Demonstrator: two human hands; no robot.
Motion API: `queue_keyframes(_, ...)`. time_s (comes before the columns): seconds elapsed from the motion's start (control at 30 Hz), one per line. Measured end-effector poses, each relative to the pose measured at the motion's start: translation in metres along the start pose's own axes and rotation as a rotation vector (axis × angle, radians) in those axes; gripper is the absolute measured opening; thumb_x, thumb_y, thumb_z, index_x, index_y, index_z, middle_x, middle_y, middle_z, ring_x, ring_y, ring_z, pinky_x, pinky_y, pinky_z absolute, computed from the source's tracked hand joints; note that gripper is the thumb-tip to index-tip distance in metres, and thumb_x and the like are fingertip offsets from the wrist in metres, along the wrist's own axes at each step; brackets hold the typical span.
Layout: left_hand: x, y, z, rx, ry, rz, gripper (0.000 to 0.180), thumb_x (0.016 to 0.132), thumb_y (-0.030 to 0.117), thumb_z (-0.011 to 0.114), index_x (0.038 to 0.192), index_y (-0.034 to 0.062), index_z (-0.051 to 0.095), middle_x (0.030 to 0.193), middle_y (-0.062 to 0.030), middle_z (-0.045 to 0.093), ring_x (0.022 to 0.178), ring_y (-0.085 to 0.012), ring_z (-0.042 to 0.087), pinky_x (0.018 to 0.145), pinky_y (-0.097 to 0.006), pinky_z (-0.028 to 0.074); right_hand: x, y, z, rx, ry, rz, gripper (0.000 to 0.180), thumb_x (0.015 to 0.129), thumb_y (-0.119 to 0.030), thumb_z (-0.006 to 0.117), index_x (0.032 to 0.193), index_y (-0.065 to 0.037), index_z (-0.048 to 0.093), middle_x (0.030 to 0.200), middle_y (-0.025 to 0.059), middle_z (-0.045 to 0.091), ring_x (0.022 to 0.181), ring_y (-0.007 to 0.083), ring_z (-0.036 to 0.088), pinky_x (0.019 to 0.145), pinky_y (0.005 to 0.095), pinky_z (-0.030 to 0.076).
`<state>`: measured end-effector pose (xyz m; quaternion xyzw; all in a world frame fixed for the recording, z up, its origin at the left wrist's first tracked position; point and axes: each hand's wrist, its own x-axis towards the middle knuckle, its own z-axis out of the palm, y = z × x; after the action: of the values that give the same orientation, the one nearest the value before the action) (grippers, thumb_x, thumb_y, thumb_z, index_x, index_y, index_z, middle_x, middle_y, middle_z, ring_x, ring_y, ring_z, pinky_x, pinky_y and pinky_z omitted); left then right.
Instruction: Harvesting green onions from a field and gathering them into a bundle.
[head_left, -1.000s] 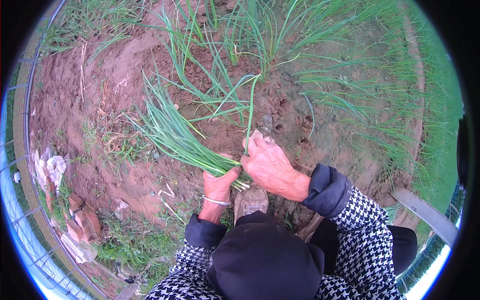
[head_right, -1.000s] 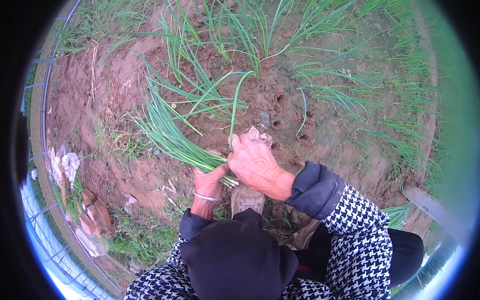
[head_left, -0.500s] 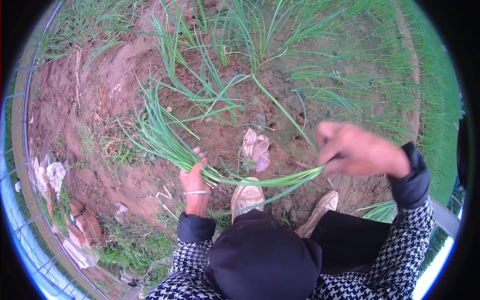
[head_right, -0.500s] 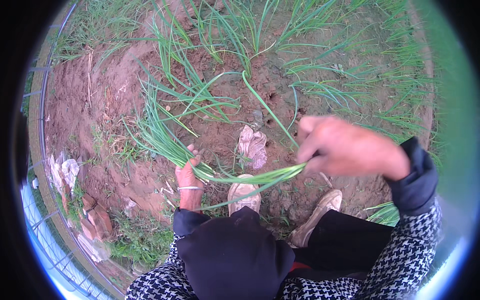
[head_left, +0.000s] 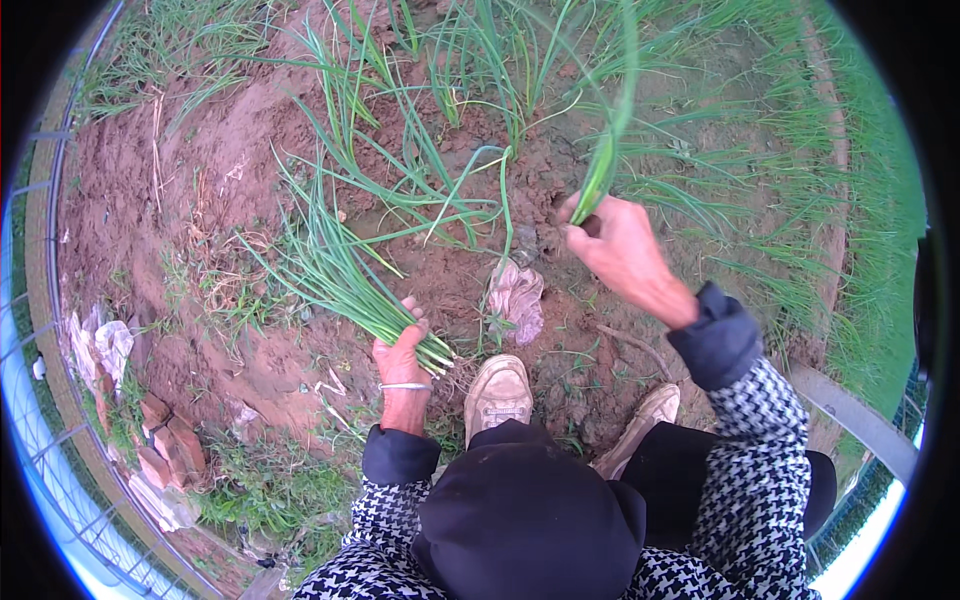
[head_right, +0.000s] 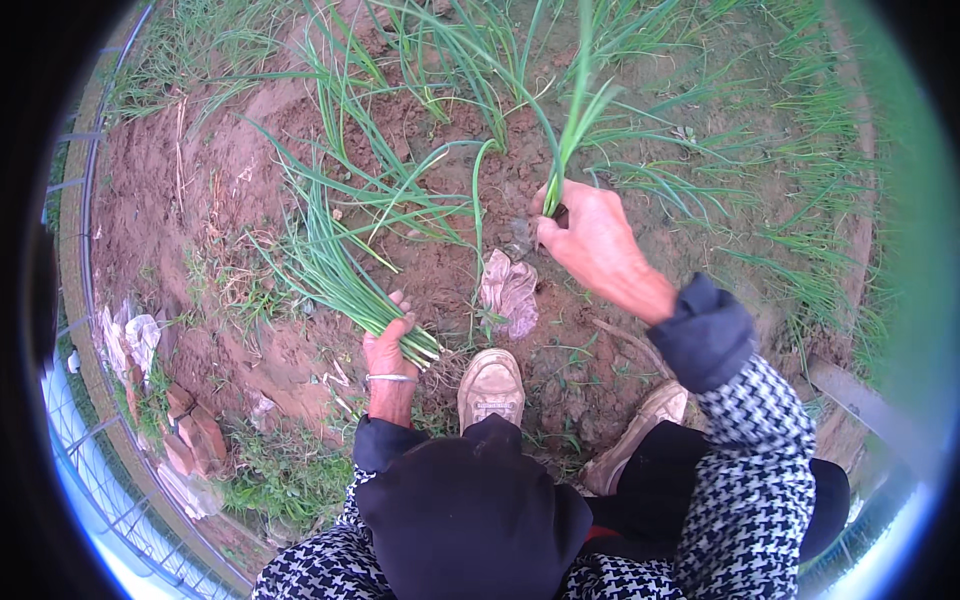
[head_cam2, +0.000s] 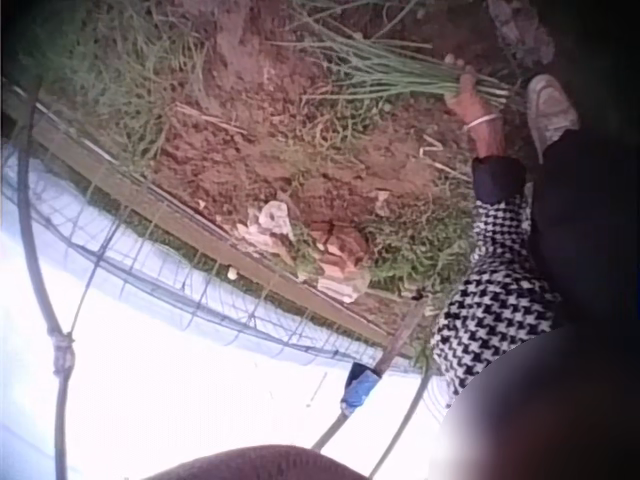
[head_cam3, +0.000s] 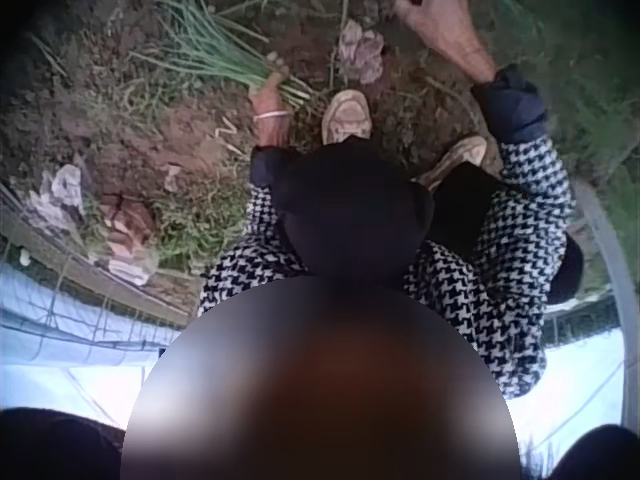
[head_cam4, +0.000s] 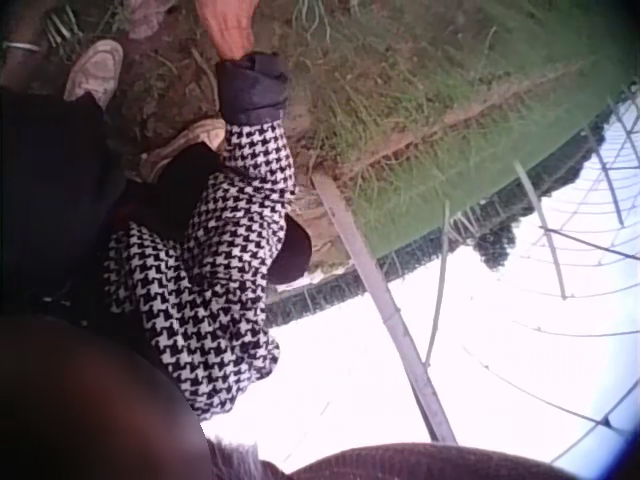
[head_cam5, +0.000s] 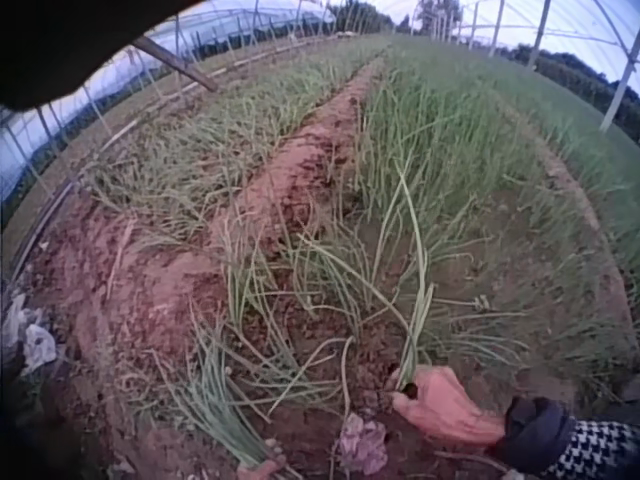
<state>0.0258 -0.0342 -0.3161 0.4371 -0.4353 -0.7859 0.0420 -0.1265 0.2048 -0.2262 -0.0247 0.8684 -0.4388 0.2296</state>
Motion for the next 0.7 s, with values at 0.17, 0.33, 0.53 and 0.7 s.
queue_keyframes(0.17, 0.001, -0.002, 0.002, -0.005, -0.015, -0.039, 0.045, 0.068, -0.01, 0.06, 0.112, -0.001, 0.054, 0.102, -0.0086, 0.059, 0.089, -0.0167, 0.058, 0.077, -0.027, 0.05, 0.026, 0.07, 0.031, -0.215, 0.241, 0.006, 0.017, 0.073, -0.006, 0.057, 0.089, 0.001, 0.058, 0.075, 0.0231, 0.06, 0.073, 0.04, 0.059, 0.068, 0.0446, 0.046)
queue_keyframes(0.33, 0.006, -0.008, -0.003, 0.004, 0.003, -0.05, 0.045, 0.068, -0.011, 0.059, 0.111, -0.0016, 0.054, 0.099, -0.009, 0.059, 0.087, -0.0163, 0.058, 0.076, -0.027, 0.05, 0.027, 0.113, 0.026, -0.398, 0.324, -0.049, 0.02, 0.073, -0.009, 0.059, 0.091, -0.001, 0.06, 0.077, 0.0216, 0.061, 0.077, 0.0416, 0.058, 0.07, 0.0449, 0.046)
queue_keyframes(0.53, 0.004, -0.006, -0.005, 0.023, 0.008, -0.03, 0.04, 0.069, -0.01, 0.061, 0.108, -0.0013, 0.056, 0.105, -0.0094, 0.06, 0.091, -0.0171, 0.058, 0.078, -0.028, 0.051, 0.041, 0.079, 0.038, -0.079, 0.331, 0.16, 0.019, 0.073, -0.011, 0.061, 0.089, -0.001, 0.06, 0.076, 0.0215, 0.061, 0.077, 0.0401, 0.059, 0.069, 0.0438, 0.047)
queue_keyframes(0.7, 0.003, -0.007, -0.002, -0.005, 0.0, -0.047, 0.041, 0.069, -0.01, 0.061, 0.109, -0.0012, 0.056, 0.105, -0.0098, 0.061, 0.091, -0.0172, 0.059, 0.078, -0.028, 0.051, 0.058, 0.106, 0.056, -0.234, 0.392, -0.003, 0.022, 0.072, -0.009, 0.063, 0.091, -0.001, 0.056, 0.081, 0.0211, 0.059, 0.08, 0.0386, 0.057, 0.07, 0.0458, 0.045)
